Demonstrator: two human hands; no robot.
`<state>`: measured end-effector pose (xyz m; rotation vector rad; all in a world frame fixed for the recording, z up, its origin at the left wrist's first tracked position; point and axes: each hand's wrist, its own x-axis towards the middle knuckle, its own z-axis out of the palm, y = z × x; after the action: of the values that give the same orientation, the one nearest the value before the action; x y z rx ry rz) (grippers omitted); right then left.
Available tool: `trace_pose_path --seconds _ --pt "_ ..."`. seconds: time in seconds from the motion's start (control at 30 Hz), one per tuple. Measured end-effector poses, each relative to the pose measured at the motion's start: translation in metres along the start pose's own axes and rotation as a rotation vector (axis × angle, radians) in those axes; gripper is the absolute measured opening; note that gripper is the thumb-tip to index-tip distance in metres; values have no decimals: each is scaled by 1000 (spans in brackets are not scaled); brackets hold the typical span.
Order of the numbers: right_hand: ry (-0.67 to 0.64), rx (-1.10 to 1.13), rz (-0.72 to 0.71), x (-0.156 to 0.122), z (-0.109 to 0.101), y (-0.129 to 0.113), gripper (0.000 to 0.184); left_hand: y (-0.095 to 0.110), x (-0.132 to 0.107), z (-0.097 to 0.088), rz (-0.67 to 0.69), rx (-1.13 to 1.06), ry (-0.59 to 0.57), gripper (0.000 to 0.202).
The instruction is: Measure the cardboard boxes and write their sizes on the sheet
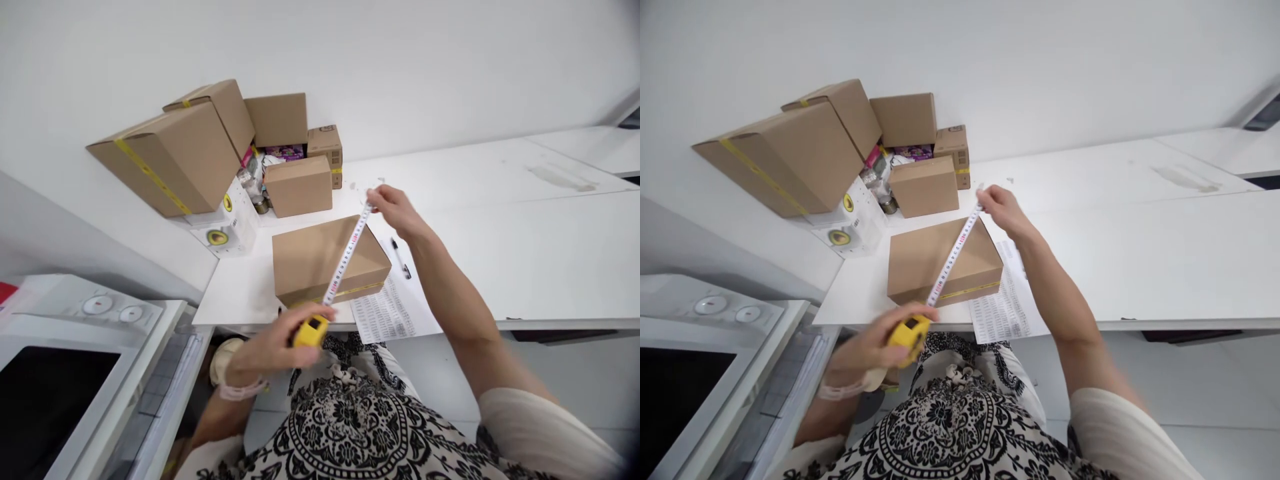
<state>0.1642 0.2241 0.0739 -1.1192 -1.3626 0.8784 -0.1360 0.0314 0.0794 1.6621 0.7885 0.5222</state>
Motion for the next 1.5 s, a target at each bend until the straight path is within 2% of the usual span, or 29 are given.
trace_pose_path --seconds 0.03,0.07,0.1,0.17,0.27,0.4,0.53,0.63,0.77,0.87,0.97,1.13,1.33,1.5 --pt "-93 -38 11 11 10 -3 39 -4 9 18 16 -55 -86 55" --pt "-192 -74 28 22 21 -4 37 -8 18 35 0 -120 -108 58" --pt "-286 -108 42 33 32 -2 37 -13 28 51 -37 -196 -88 63" --pt "-420 -172 67 51 54 6 39 -20 45 77 -109 -366 31 70" --pt "-458 -214 122 65 74 22 42 -22 58 94 -148 -532 157 72" --pt "-447 -157 172 49 71 28 34 -19 51 94 -167 -576 127 70" --pt "-381 -57 174 13 53 16 38 -19 43 93 -183 -545 21 74" --pt "-409 -66 212 4 49 7 39 -19 44 92 -168 -557 28 70" --pt "-520 -182 239 22 56 6 37 -22 51 82 -119 -595 172 65" --pt "-555 -228 208 35 60 12 38 -26 59 71 -78 -598 313 60" --pt "-587 -233 168 39 59 17 37 -29 66 62 -48 -624 403 55" --pt "-631 -322 117 49 62 23 33 -29 72 63 -40 -602 482 49" --pt "-637 -308 99 67 71 46 38 -28 74 71 -112 -387 534 58" --pt "-635 -298 95 69 72 51 38 -28 75 74 -57 -373 580 71"
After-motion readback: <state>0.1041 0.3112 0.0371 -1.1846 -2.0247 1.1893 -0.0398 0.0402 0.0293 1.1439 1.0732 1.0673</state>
